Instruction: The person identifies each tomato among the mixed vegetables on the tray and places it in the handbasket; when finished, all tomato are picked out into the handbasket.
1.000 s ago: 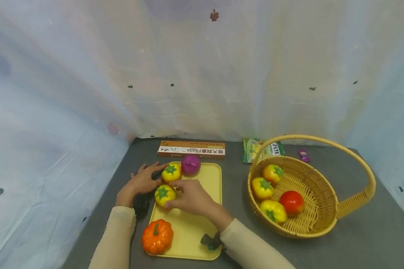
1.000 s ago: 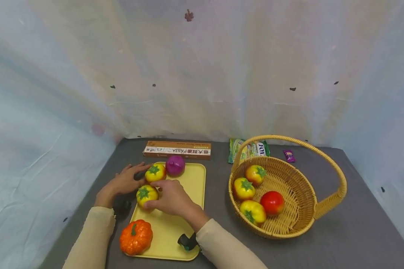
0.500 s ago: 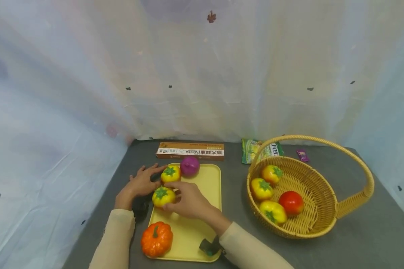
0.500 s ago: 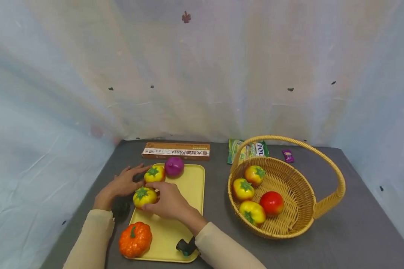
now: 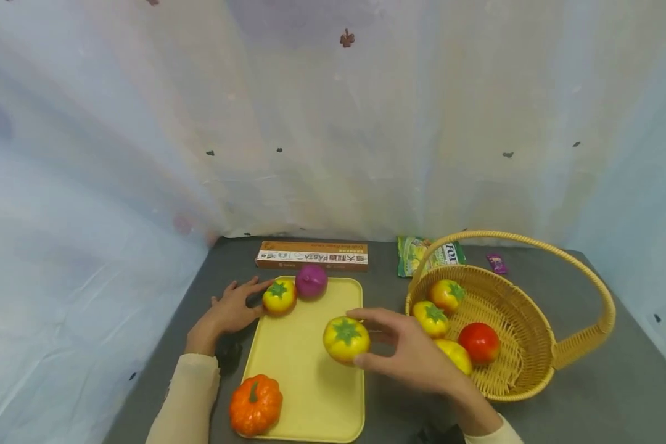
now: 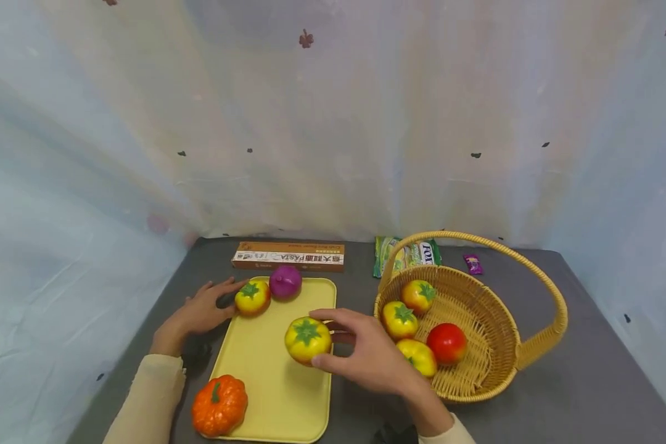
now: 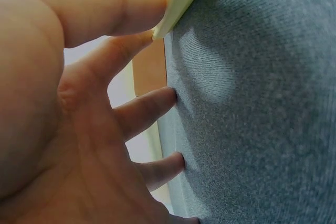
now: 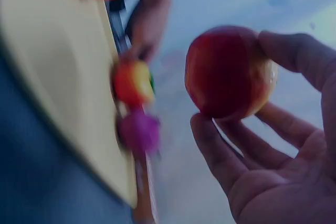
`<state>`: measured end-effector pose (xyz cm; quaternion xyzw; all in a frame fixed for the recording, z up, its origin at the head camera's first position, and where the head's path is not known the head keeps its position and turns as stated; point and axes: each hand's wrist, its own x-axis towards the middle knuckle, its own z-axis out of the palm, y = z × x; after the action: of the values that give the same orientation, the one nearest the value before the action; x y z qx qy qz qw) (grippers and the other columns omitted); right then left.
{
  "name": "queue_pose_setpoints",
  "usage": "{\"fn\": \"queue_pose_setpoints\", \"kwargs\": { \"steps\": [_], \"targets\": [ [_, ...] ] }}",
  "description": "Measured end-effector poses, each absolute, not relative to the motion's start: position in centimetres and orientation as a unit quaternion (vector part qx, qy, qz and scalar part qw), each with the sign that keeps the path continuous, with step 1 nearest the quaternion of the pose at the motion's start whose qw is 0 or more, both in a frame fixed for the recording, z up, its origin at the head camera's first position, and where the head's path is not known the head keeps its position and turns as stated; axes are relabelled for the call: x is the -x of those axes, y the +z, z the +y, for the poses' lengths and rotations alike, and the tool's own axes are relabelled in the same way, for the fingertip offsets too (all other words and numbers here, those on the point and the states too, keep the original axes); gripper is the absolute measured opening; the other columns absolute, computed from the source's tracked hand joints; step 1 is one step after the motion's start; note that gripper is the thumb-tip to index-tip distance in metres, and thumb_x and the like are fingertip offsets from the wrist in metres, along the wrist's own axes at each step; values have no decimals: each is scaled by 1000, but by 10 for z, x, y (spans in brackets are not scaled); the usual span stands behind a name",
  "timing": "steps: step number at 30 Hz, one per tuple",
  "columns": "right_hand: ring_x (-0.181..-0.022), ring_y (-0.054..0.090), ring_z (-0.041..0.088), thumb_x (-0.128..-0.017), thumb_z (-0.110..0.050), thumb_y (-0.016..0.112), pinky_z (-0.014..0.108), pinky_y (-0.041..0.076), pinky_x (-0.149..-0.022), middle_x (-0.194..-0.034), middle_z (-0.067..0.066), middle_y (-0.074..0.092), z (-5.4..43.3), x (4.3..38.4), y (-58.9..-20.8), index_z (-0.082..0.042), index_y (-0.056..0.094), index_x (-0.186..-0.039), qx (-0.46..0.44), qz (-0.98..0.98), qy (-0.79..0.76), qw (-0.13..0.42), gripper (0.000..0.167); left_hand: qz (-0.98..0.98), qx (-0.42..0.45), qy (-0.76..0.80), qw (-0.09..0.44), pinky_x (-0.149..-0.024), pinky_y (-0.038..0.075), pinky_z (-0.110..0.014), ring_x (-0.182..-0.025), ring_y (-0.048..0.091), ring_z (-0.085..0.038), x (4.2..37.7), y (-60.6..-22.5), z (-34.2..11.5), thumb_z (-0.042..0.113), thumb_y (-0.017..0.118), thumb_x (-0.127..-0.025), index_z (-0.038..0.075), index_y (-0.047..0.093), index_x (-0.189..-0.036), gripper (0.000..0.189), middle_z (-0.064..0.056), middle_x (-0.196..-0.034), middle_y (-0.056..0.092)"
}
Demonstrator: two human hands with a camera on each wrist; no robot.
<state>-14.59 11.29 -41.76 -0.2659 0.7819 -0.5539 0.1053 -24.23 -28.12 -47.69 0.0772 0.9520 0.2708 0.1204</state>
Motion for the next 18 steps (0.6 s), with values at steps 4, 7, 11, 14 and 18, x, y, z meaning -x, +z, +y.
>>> {"fn": "queue_pose_setpoints", "kwargs": {
  "steps": [4,7,11,14,18],
  "targets": [
    [-133,69,13,-97,-20,86,25,55,-113,-149,0,69,163,138,-417,-21,65,-152,245,800,-545,59,59,951,-79,272,121,-111,-5,-98,-161,3,-68,242,-475,-279,29,69,-106,30,48,-168,66,-23,-180,25],
    [-133,69,9,-99,-13,83,22,55,-110,-152,5,67,198,131,-415,-18,64,-154,231,811,-536,33,59,951,-81,271,122,-111,-5,-97,-162,3,-68,242,-473,-279,29,68,-106,30,47,-169,66,-22,-181,25],
    [-131,69,5,-101,-9,79,21,59,-104,-153,9,66,241,121,-404,-16,62,-156,222,835,-503,28,58,951,-87,272,121,-110,-6,-98,-161,2,-69,245,-474,-280,29,67,-107,30,46,-169,66,-22,-181,24],
    [-130,67,-2,-101,-9,80,19,59,-101,-152,5,68,268,114,-397,-21,62,-156,219,866,-450,30,59,951,-87,272,122,-110,-6,-98,-161,1,-69,245,-475,-281,29,68,-107,30,45,-169,66,-23,-181,23],
    [-132,60,-10,-99,-13,82,16,58,-99,-154,4,67,297,110,-394,-22,60,-158,204,899,-383,66,64,951,-84,272,124,-110,-5,-98,-161,1,-69,244,-474,-281,28,69,-107,29,46,-169,67,-24,-181,23]
  ]
}}
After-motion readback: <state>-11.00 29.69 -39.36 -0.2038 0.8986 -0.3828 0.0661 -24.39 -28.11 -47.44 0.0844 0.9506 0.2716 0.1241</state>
